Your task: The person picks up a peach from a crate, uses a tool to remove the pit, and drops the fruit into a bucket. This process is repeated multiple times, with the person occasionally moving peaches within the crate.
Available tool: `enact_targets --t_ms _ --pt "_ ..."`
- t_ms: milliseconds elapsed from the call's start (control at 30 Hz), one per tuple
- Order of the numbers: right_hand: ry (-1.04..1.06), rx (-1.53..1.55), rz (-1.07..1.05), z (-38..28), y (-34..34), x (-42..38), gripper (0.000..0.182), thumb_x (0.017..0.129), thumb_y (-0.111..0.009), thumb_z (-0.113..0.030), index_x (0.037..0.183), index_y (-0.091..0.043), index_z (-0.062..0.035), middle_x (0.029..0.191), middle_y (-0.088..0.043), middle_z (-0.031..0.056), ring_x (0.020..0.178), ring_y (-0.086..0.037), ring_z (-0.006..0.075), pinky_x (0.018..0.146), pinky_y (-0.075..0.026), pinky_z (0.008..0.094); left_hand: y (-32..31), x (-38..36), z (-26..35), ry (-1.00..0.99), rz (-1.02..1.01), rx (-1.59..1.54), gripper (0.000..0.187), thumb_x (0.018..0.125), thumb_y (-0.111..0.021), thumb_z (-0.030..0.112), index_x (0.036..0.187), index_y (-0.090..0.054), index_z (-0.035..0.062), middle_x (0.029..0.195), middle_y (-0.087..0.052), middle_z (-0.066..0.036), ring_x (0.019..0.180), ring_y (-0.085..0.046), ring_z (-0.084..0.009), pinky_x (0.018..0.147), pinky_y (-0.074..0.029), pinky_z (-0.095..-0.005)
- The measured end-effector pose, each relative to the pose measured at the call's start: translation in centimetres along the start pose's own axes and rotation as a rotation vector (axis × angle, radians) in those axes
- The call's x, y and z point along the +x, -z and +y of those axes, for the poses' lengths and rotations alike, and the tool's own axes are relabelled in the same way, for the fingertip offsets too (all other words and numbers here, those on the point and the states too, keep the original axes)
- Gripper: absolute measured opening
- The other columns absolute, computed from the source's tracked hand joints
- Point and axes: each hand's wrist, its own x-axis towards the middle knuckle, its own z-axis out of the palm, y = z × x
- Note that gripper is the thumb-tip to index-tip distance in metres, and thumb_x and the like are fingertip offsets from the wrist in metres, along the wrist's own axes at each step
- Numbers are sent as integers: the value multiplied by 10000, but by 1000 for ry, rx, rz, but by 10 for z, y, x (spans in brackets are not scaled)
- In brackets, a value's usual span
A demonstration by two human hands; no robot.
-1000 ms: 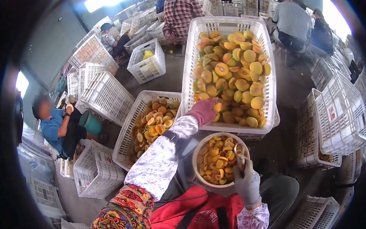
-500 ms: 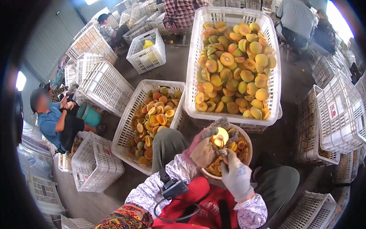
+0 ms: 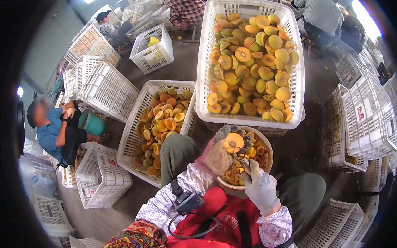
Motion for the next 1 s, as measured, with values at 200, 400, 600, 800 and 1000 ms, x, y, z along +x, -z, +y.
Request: enact_targets --t_ms 200,400,600,800,1000 --pt "27 15 91 0 -2 0 312 819 -672 -146 1102 -571 -62 810 -679 134 689 -672 303 576 -522 371 13 9 0 -12 52 47 382 1018 -383 321 1207 -543 30 1165 -613 -144 1095 -585 -304 984 -472 -445" --pt "64 19 120 3 -6 -3 277 835 -657 -191 1056 -557 -59 705 -662 104 620 -664 268 526 -513 365 -29 -9 6 -87 -20 778 400 980 -478 338 1252 -540 51 1233 -593 -115 1193 -516 -243 1069 -397 -384" --pt "-95 41 111 -5 -12 3 320 812 -657 -134 1099 -548 -42 704 -652 149 621 -659 311 548 -522 398 -31 -14 8 -193 -113 877 367 991 -490 229 1307 -455 46 1241 -577 -157 1136 -575 -289 993 -474 -426" --pt "-77 17 93 -6 -22 6 324 811 -620 -167 1081 -519 -18 668 -624 113 560 -647 271 494 -490 385 31 -9 3 -149 -52 815 341 985 -475 138 1299 -407 26 1276 -542 -176 1140 -572 -303 981 -488 -433" --pt "-122 -53 -10 -1 -39 2 360 749 -616 -117 1062 -506 21 693 -630 129 590 -652 282 521 -495 388 -31 -13 -4 -27 -165 135 425 1031 -298 284 1317 -415 -8 1235 -550 -147 1138 -546 -237 1013 -447 -358"
